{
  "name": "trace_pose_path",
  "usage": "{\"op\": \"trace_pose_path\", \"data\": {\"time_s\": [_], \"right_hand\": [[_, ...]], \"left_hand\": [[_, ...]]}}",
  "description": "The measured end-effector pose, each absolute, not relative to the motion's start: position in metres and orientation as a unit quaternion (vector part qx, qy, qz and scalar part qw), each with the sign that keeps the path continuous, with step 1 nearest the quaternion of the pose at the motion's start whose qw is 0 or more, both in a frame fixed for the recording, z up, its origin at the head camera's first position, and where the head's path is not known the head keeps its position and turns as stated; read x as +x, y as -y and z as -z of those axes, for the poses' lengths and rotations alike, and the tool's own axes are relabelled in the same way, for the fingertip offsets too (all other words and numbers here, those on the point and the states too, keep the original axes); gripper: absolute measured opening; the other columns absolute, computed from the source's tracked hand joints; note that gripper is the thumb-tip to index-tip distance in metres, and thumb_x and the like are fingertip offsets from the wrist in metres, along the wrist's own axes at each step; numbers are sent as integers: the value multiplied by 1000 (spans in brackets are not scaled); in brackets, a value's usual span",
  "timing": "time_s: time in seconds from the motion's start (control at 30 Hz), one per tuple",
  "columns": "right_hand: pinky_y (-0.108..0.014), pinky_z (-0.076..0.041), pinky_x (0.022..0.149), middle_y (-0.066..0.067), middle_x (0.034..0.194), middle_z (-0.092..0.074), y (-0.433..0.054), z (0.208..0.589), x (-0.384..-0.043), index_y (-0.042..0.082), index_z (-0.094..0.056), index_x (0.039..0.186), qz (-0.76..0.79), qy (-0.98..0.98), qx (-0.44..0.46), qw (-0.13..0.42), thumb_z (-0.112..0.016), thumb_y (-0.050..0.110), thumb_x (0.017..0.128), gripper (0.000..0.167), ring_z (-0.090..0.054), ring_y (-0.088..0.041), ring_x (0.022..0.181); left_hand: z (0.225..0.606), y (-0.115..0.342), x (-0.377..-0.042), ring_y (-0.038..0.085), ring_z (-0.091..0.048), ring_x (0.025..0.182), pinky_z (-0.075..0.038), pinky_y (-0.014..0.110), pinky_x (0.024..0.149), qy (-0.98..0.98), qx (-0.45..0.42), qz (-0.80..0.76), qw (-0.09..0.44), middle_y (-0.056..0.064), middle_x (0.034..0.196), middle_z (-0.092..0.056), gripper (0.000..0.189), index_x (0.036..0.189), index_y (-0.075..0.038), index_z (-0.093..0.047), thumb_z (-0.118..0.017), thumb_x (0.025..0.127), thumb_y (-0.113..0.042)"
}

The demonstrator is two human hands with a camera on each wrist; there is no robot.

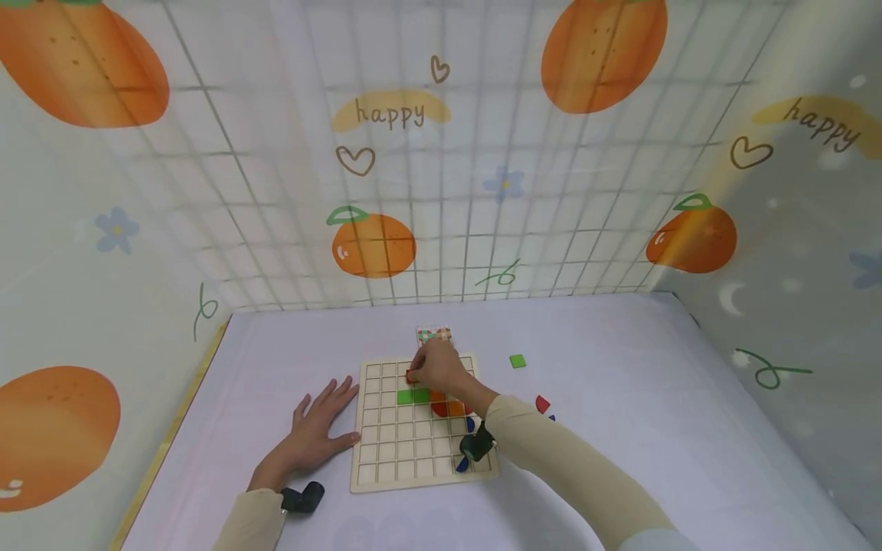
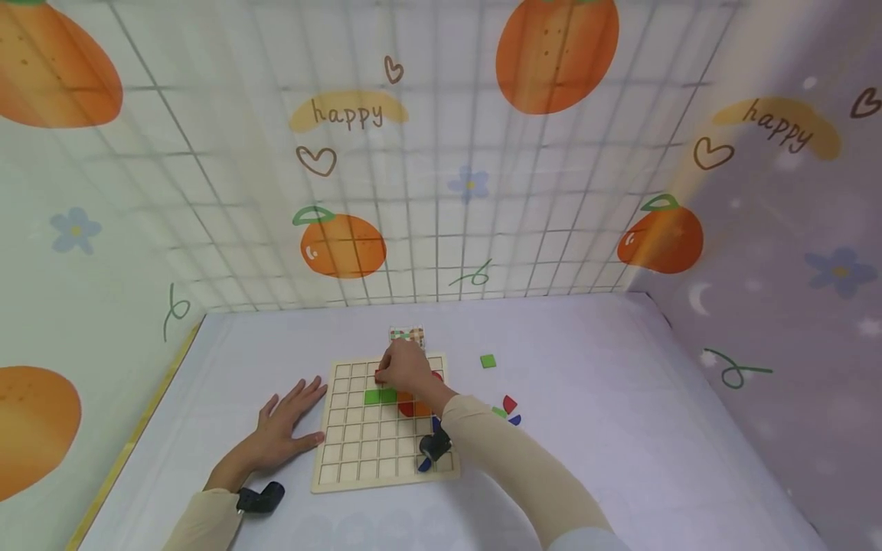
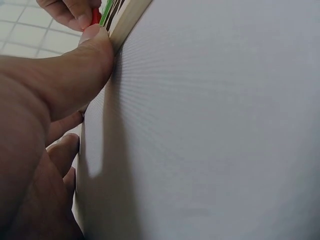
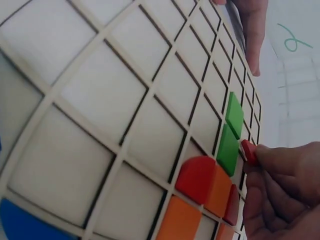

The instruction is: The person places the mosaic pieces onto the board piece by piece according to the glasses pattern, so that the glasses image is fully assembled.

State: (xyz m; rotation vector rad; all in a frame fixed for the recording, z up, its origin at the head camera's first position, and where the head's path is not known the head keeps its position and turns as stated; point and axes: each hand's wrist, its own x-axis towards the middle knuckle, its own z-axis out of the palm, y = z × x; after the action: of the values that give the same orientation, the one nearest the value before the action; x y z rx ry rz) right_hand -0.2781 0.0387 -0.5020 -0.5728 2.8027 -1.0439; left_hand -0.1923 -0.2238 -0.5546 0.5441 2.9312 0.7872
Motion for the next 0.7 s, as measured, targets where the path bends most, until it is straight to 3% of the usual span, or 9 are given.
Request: {"op": "trace_pose_path", "data": {"time_s": [0.33, 0.5, 0.7], "right_hand": [[-22, -50, 54, 8, 64, -65, -30, 508, -274, 13, -77, 72, 337, -922, -183, 46, -79, 15, 86, 14, -58, -7, 60], [-24, -48, 49, 9, 69, -67, -26, 504, -269, 16, -78, 79, 283, -939, -184, 61, -74, 18, 89, 11, -57, -7, 60], [-25, -50, 54, 8, 80, -69, -29, 508, -269, 16, -78, 89, 284, -936, -191, 81, -73, 19, 89, 6, -60, -9, 68]], "left_hand": [[553, 223, -192, 36, -11, 147, 2, 63, 112, -949, 180, -257, 27, 8, 161, -22, 85, 155, -14, -33, -76, 86, -38], [553, 224, -192, 37, -12, 147, 2, 64, 112, -949, 182, -258, 23, 9, 161, -23, 85, 154, -13, -33, -76, 85, -38], [553, 223, -191, 37, -12, 147, 1, 64, 112, -949, 180, -258, 23, 9, 161, -23, 85, 154, -13, -33, -76, 85, -38]]}}
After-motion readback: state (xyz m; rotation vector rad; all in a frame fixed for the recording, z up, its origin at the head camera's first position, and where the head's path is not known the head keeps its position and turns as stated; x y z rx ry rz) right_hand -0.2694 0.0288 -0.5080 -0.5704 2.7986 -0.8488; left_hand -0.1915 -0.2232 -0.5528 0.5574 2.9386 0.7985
